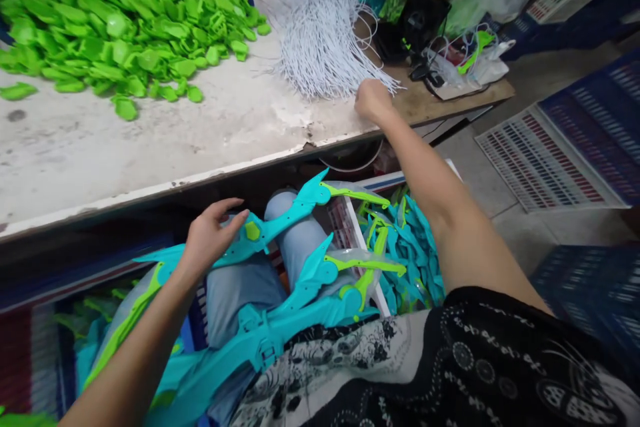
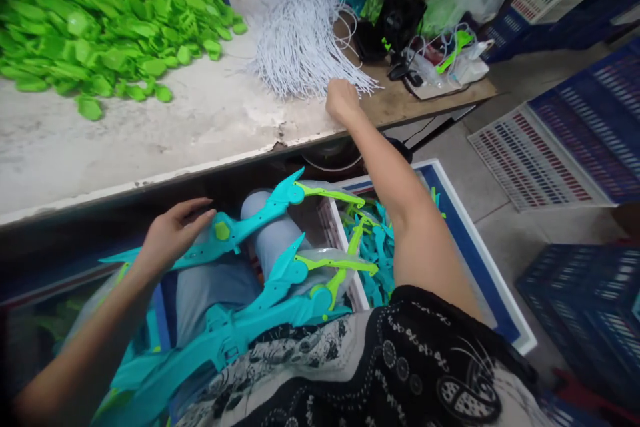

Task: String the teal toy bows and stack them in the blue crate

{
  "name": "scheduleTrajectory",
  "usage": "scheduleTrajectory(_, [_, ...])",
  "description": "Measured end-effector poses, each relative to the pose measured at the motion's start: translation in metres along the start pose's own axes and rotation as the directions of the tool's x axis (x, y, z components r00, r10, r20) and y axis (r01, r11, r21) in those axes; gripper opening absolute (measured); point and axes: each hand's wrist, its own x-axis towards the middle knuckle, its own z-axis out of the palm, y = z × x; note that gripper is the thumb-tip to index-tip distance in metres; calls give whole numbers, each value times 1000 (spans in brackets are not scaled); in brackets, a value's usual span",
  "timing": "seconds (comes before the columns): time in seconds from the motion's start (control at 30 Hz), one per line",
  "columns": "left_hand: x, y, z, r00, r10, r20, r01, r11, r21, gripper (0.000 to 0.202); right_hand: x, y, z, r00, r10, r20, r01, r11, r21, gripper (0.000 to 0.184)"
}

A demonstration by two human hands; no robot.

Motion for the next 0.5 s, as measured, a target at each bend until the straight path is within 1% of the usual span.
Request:
scheduleTrajectory(0.07, [-6, 13, 0, 999, 43, -34, -43, 999, 7, 44, -39, 23, -11, 993, 93, 79, -105, 980, 169, 19])
scheduleTrajectory(0.1, [-9, 22, 3, 998, 62, -19, -62, 998, -10, 42, -65, 32, -15, 980, 130, 152, -169, 945, 279, 17])
scheduleTrajectory(0.13, [-12, 31, 8, 996, 83, 26, -82, 996, -40, 41, -96, 40, -17, 960, 118, 254, -216, 888, 406, 17])
scheduleTrajectory(0.17, [-15, 41, 16, 989, 109, 99, -101, 992, -79, 40, -129, 46, -17, 929, 86, 360, -274, 813, 513, 17])
scheduleTrajectory(0.2, [-17, 51, 27, 970, 142, 197, -119, 985, -124, 38, -163, 51, -16, 884, 33, 466, -339, 732, 592, 17])
scheduleTrajectory(0.23, [-19, 60, 41, 935, 179, 306, -132, 977, -166, 37, -197, 54, -13, 840, -10, 543, -406, 652, 641, 18])
scheduleTrajectory(0.27, [-21, 69, 57, 887, 212, 410, -138, 970, -202, 34, -227, 56, -8, 817, -18, 577, -443, 621, 647, 20])
scheduleTrajectory(0.3, [-21, 78, 75, 832, 237, 501, -136, 964, -230, 32, -254, 58, -3, 826, 19, 563, -464, 591, 660, 21])
scheduleTrajectory(0.33, [-20, 85, 95, 782, 249, 572, -123, 960, -250, 29, -275, 58, 3, 849, 86, 521, -474, 559, 680, 21])
scheduleTrajectory(0.37, [-18, 91, 114, 741, 246, 625, -97, 960, -263, 26, -291, 59, 10, 875, 168, 454, -466, 546, 696, 21])
scheduleTrajectory(0.4, [-16, 97, 133, 711, 228, 665, -52, 960, -274, 24, -301, 58, 16, 897, 259, 358, -442, 541, 715, 21])
scheduleTrajectory(0.43, [-13, 101, 151, 695, 192, 693, 19, 958, -286, 23, -307, 57, 22, 907, 340, 248, -407, 558, 724, 21])
scheduleTrajectory(0.47, [-9, 105, 166, 679, 144, 719, 114, 948, -298, 21, -308, 56, 27, 909, 393, 137, -365, 596, 715, 20])
scheduleTrajectory(0.5, [-4, 109, 179, 657, 92, 748, 225, 923, -311, 21, -307, 54, 31, 906, 422, 24, -320, 646, 693, 18])
